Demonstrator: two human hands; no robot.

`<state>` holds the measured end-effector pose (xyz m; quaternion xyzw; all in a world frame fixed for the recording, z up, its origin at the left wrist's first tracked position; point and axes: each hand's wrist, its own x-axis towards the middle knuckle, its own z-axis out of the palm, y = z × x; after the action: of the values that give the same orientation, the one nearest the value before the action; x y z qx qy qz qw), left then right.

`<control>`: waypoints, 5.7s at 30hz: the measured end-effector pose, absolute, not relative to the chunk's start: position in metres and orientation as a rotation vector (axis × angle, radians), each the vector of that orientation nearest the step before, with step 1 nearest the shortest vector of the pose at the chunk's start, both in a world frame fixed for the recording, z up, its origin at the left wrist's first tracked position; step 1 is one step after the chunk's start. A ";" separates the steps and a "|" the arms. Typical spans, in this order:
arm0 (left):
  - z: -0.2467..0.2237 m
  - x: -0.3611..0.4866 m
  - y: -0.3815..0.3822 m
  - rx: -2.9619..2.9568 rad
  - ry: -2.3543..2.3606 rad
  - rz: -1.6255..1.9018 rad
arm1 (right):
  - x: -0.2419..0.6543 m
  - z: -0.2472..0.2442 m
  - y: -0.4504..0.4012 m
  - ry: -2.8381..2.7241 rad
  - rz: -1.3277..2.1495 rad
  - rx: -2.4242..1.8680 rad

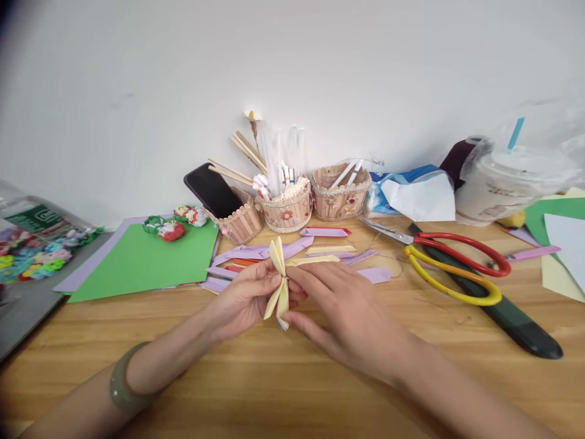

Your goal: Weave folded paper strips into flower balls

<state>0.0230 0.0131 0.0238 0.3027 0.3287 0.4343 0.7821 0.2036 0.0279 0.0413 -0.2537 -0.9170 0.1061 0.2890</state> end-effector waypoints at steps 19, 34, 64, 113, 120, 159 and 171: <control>0.031 0.030 0.006 1.115 1.276 0.945 | 0.195 0.026 0.029 -2.180 0.906 -0.992; 0.042 0.020 0.000 1.842 1.396 0.682 | 0.199 0.034 0.039 -2.020 1.421 -0.875; 0.022 0.022 0.000 2.587 1.474 1.086 | 0.200 0.009 0.023 -2.372 0.299 -0.963; 0.035 0.015 0.011 1.782 1.363 0.897 | 0.207 0.016 0.046 -1.980 0.822 -0.986; 0.020 0.015 0.015 1.864 1.487 0.830 | 0.198 0.010 0.043 -1.871 1.147 -1.037; 0.012 0.030 -0.004 2.055 1.382 1.436 | 0.197 0.016 0.025 -1.984 0.693 -0.996; 0.014 0.033 -0.007 2.206 1.176 1.708 | 0.196 0.025 0.013 -2.090 0.091 -0.770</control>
<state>0.0326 -0.0070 0.0144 0.7274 0.3877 0.5633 0.0570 0.1964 0.0134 0.0245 -0.3102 -0.8416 0.0368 0.4406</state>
